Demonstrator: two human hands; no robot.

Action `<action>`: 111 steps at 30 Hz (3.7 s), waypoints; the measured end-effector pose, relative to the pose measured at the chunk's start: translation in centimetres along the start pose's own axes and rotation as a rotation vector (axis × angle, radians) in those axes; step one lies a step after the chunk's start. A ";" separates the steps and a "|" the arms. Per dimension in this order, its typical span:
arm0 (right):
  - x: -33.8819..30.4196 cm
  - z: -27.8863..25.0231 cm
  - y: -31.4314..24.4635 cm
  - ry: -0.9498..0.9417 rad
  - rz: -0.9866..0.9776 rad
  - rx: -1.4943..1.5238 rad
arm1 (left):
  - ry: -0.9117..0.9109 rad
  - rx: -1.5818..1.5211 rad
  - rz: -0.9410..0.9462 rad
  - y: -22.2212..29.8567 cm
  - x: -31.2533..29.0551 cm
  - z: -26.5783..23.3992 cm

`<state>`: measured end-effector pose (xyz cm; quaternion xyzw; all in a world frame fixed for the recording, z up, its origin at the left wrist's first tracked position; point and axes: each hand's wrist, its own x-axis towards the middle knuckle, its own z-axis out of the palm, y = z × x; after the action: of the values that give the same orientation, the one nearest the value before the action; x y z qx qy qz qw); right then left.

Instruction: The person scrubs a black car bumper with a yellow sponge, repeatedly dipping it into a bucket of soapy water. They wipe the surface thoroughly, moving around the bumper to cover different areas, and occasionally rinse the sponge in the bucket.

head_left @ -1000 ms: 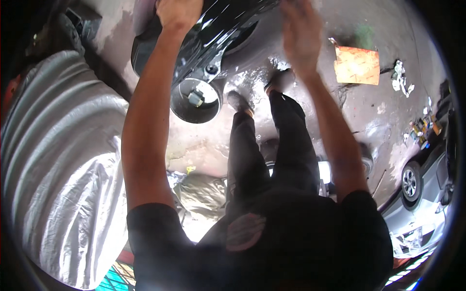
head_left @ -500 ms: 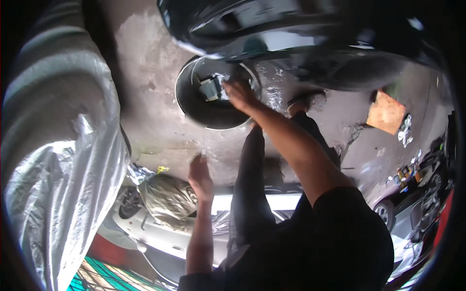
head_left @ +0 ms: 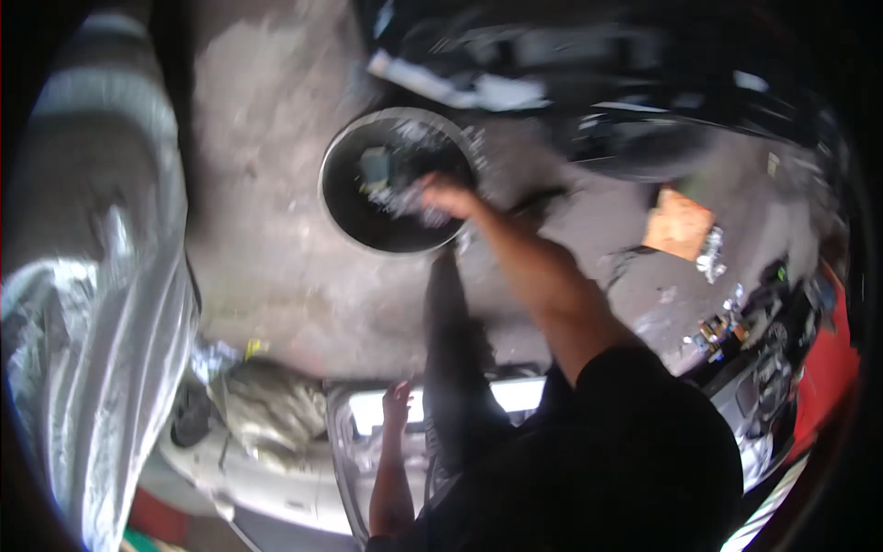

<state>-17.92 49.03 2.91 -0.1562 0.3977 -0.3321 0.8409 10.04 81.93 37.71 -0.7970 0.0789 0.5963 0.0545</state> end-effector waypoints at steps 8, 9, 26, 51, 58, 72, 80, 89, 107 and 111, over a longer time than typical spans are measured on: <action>-25.6 13.2 -35.7 0.182 -0.289 -0.318 | 0.273 0.330 0.939 17.5 5.1 -0.2; -29.2 12.9 -39.8 0.267 -0.409 -0.369 | 0.303 0.336 1.024 24.6 0.3 1.7; -47.6 -29.1 -86.1 1.079 -0.163 -2.313 | 0.658 0.740 1.207 70.2 -29.4 43.8; -23.4 -28.1 -87.4 0.361 -0.040 -2.304 | 0.793 0.693 1.223 70.7 -29.7 44.9; -21.5 -18.4 -79.0 0.101 -0.321 -1.926 | 0.756 0.709 1.230 70.5 -28.8 45.7; -53.8 -45.4 -96.3 1.011 -0.235 -2.077 | 0.773 0.724 1.189 70.5 -30.3 46.9; -37.2 -43.9 -96.8 0.278 -0.160 -1.698 | 0.668 0.563 1.194 71.2 -38.3 63.1; -47.2 -65.5 -106.6 0.760 0.022 -2.189 | 0.895 0.538 1.028 73.4 -36.2 67.2; -52.0 -71.6 -114.4 0.870 0.271 -2.086 | 0.972 0.569 1.079 73.3 -35.5 66.9; -58.4 -74.9 -117.1 0.935 0.540 -2.291 | 0.961 0.576 1.070 74.2 -36.7 67.7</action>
<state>-153.72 3.47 50.02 -0.5748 0.7336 0.3598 0.0447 -77.99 23.61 54.30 -0.7762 0.6200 0.0860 -0.0761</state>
